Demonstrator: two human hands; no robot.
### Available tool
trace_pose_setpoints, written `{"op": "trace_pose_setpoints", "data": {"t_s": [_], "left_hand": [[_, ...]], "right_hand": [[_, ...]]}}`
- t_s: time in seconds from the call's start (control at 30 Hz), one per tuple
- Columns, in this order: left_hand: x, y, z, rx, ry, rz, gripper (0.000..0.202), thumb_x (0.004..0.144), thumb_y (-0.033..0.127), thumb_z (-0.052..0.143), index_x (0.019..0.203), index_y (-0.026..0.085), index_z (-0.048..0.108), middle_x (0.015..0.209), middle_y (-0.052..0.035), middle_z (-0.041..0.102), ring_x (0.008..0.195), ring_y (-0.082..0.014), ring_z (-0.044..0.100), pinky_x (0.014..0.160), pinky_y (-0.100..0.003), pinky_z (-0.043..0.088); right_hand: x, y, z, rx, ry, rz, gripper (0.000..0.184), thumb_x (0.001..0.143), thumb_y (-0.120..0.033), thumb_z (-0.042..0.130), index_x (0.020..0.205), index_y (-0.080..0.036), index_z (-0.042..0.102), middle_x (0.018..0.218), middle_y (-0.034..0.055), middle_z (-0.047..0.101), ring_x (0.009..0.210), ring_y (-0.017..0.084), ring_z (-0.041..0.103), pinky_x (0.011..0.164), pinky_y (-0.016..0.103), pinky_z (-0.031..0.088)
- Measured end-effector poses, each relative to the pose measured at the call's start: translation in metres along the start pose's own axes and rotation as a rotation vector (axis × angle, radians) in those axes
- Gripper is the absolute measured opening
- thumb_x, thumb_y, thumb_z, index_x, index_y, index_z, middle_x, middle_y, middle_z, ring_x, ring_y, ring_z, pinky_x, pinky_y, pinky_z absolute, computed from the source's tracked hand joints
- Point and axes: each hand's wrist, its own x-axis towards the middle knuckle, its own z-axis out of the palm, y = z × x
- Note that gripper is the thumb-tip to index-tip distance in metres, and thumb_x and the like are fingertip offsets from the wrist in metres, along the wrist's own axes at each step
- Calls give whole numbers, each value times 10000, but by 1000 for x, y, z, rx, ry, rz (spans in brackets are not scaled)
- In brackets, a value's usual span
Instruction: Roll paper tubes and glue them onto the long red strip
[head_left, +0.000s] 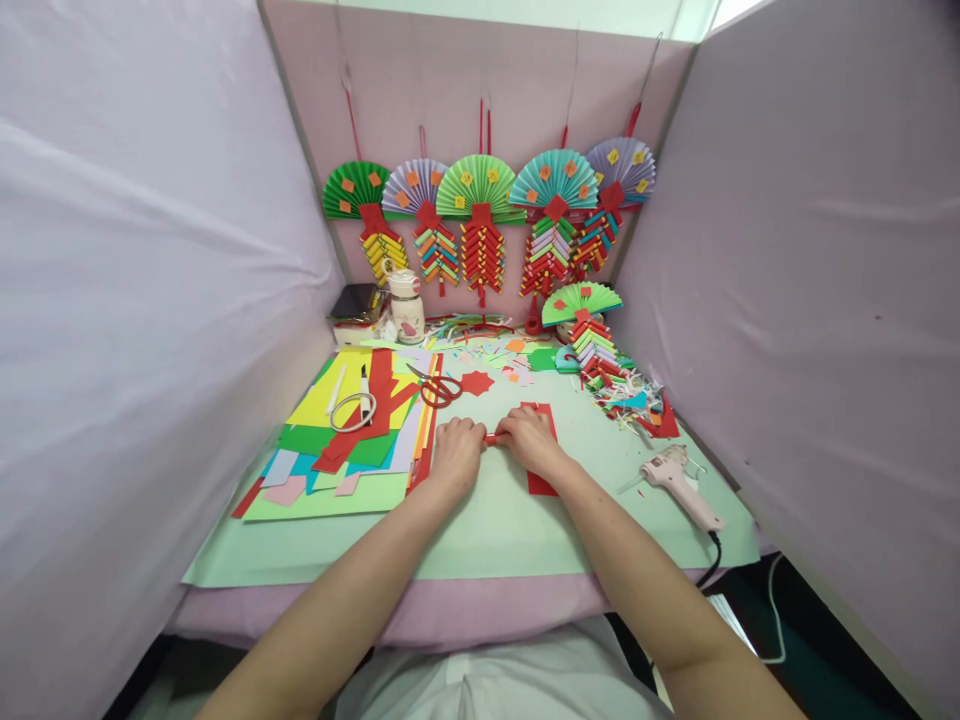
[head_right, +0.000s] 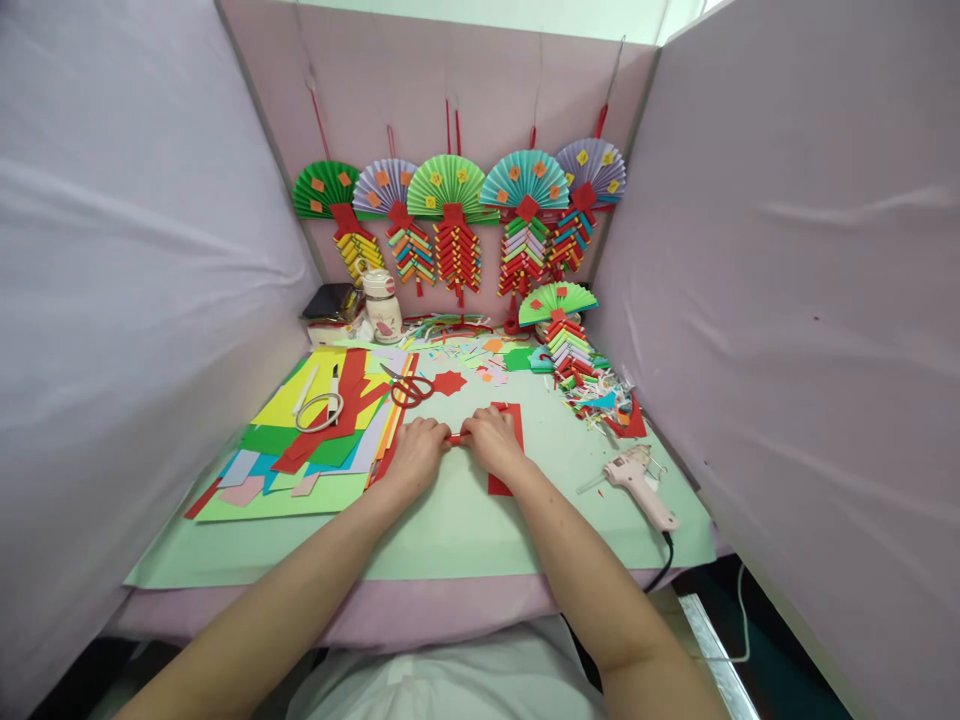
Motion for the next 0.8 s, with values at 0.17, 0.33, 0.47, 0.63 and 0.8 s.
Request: {"op": "trace_pose_setpoints", "data": {"t_s": [0.17, 0.33, 0.47, 0.63, 0.8], "left_hand": [[1, 3, -3, 52, -5, 24, 251, 920, 234, 409, 851, 195, 647, 913, -100, 605, 953, -250, 483, 799, -388, 307], [0, 5, -4, 128, -17, 26, 289, 922, 221, 383, 883, 199, 668, 933, -102, 595, 975, -244, 464, 822, -388, 313], [-3, 6, -3, 205, 15, 51, 289, 914, 189, 365, 947, 186, 652, 974, -109, 584, 981, -251, 453, 811, -393, 327], [-7, 7, -1, 247, 68, 82, 297, 900, 129, 354, 1044, 159, 613, 994, -121, 597, 981, -258, 460, 809, -400, 320], [-15, 15, 2, 284, 81, 77, 351, 867, 58, 334, 1076, 110, 610, 1028, -146, 597, 1008, -264, 461, 834, -411, 327]], "right_hand": [[2, 0, -1, 31, 14, 20, 210, 912, -316, 527, 840, -220, 700, 908, 58, 633, 951, 204, 471, 728, 316, 223], [2, -1, -1, 12, 40, 18, 232, 916, -290, 518, 833, -222, 724, 893, 45, 650, 931, 185, 499, 741, 313, 234], [-1, -3, 2, -4, 66, 39, 242, 926, -300, 497, 887, -251, 731, 936, 39, 649, 922, 179, 505, 753, 310, 253], [-10, -13, 3, -78, 197, -23, 255, 939, -218, 455, 1077, -257, 667, 1114, 50, 625, 1019, 196, 476, 812, 318, 280], [-25, -29, 6, -154, 129, -81, 254, 950, -198, 418, 1068, -209, 643, 1051, 64, 648, 1025, 202, 467, 855, 326, 290]]}}
